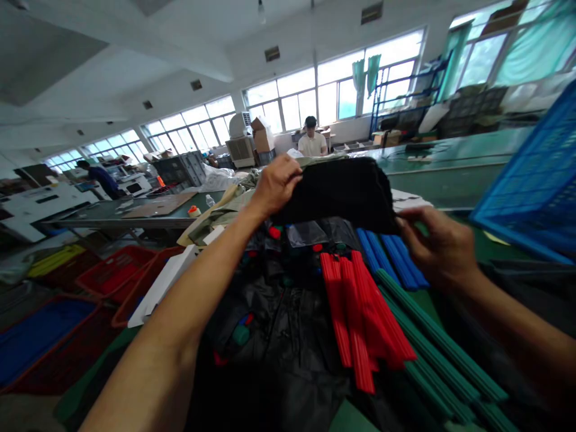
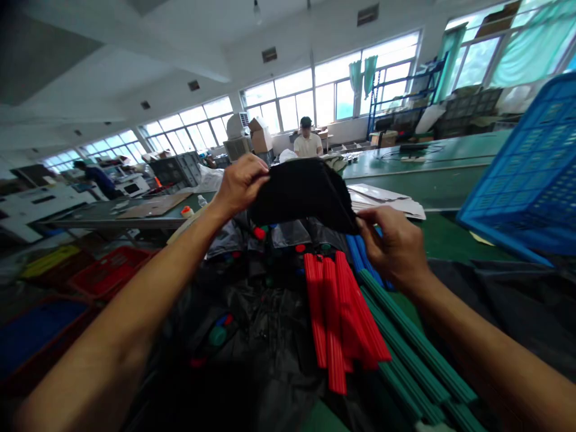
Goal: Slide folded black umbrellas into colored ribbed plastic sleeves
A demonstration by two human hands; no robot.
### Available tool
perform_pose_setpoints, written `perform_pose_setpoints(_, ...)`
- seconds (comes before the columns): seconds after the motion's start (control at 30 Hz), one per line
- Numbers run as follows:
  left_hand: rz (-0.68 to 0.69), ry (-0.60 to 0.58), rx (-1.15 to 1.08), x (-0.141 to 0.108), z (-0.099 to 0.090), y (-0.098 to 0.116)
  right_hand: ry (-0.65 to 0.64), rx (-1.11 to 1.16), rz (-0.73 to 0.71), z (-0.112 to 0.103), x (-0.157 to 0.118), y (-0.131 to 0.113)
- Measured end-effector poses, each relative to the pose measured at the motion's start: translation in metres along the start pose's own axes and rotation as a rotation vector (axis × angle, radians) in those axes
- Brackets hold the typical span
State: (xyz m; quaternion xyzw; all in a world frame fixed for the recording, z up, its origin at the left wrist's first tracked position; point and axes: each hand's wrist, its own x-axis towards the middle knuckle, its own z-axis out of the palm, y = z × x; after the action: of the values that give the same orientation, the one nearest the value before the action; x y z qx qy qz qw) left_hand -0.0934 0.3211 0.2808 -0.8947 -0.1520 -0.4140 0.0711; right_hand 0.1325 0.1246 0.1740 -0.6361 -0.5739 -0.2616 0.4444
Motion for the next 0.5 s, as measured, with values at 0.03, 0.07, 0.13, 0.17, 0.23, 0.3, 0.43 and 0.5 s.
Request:
perform_pose_setpoints(0.03,0.028,0.087,0.025,0.009,-0.008,-0.014,0.049,-0.025,-0.072,0.015,0.016,-0.005)
perform_pose_setpoints(0.07,0.036,0.15,0.044,0.013,-0.013,-0.03,0.08,-0.029,-0.128,0.033,0.03,-0.009)
perform_pose_setpoints(0.13,0.001,0.211,0.077,0.004,-0.011,-0.066,0.072,-0.008,-0.169,0.075,0.05,-0.015)
perform_pose_setpoints(0.17,-0.043,0.214,0.093,-0.008,-0.005,-0.085,0.042,0.0,-0.159,0.099,0.056,-0.018)
perform_pose_setpoints(0.23,-0.184,0.168,0.127,-0.044,0.015,-0.121,-0.067,-0.008,-0.103,0.147,0.059,-0.024)
perform_pose_setpoints(0.3,-0.38,0.058,0.173,-0.092,0.037,-0.151,-0.234,-0.032,-0.034,0.192,0.053,-0.032)
perform_pose_setpoints(0.43,-0.693,-0.204,0.251,-0.181,0.061,-0.18,-0.492,-0.035,0.023,0.254,0.027,-0.053)
perform_pose_setpoints(0.5,-0.792,-0.179,0.322,-0.206,0.062,-0.179,-0.523,-0.021,0.023,0.27,0.015,-0.063)
